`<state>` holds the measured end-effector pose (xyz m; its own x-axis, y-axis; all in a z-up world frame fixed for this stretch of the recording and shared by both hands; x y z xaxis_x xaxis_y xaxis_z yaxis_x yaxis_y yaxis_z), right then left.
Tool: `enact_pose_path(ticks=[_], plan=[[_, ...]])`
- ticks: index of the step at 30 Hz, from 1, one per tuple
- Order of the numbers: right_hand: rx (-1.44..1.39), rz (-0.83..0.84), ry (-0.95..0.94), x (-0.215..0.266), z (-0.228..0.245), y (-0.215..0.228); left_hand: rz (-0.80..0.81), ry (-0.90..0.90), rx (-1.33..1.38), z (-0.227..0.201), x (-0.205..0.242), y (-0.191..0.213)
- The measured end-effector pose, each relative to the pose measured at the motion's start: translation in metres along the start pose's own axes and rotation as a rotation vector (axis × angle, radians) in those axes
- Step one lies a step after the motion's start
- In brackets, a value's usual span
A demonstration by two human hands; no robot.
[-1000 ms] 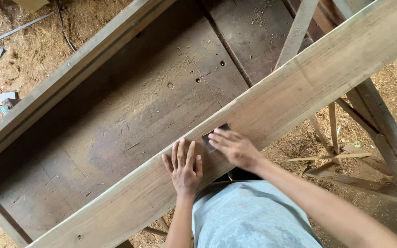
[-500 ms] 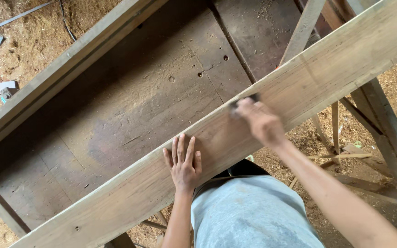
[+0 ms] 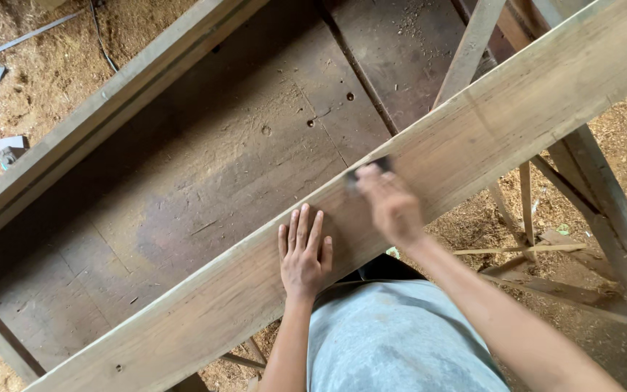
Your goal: The person sands the surface of a long wooden plank using a small piece of sandpaper held in their right hand, moving the sandpaper back and forth across different sections of the wood.
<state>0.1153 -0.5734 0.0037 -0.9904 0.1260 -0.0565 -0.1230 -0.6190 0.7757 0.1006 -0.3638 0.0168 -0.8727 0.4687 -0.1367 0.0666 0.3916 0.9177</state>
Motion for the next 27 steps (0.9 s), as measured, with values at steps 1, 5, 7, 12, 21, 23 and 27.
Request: enact_pose_path(ticks=[1, 5, 7, 12, 21, 23, 27], plan=[[0.03, -0.007, 0.12, 0.002, 0.008, 0.002, 0.006, 0.002, 0.006, -0.001, 0.0, 0.001], [0.076, -0.022, 0.275, 0.004, 0.011, 0.006, 0.006, 0.0, -0.002, 0.0, 0.0, 0.001], [0.078, -0.082, 0.154, 0.002, -0.001, 0.008, 0.002, 0.002, -0.007, 0.002, 0.003, 0.0], [0.069, -0.125, 0.187, 0.006, 0.002, 0.007, -0.017, 0.003, 0.011, 0.0, 0.0, -0.001], [0.16, -0.304, 0.068, -0.008, -0.024, 0.031, -0.012, 0.017, 0.033, 0.001, 0.001, 0.001], [0.058, -0.177, 0.105, -0.002, -0.018, 0.018, -0.016, 0.015, 0.026, 0.001, -0.001, 0.002], [0.054, -0.11, 0.423, 0.007, -0.007, 0.014, -0.011, 0.01, 0.013, 0.001, -0.001, 0.002]])
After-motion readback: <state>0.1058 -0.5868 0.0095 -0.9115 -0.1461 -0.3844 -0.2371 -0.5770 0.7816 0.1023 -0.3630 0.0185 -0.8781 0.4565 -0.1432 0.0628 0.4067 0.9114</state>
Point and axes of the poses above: each hand's wrist, its own x-axis away from the middle knuckle, its own y-axis out of the back of the hand, z = x × y, the point moved 4 cm from there along -x, towards the middle knuckle, and after that the axes turned 6 degrees about -y, right-handed, at the moved point
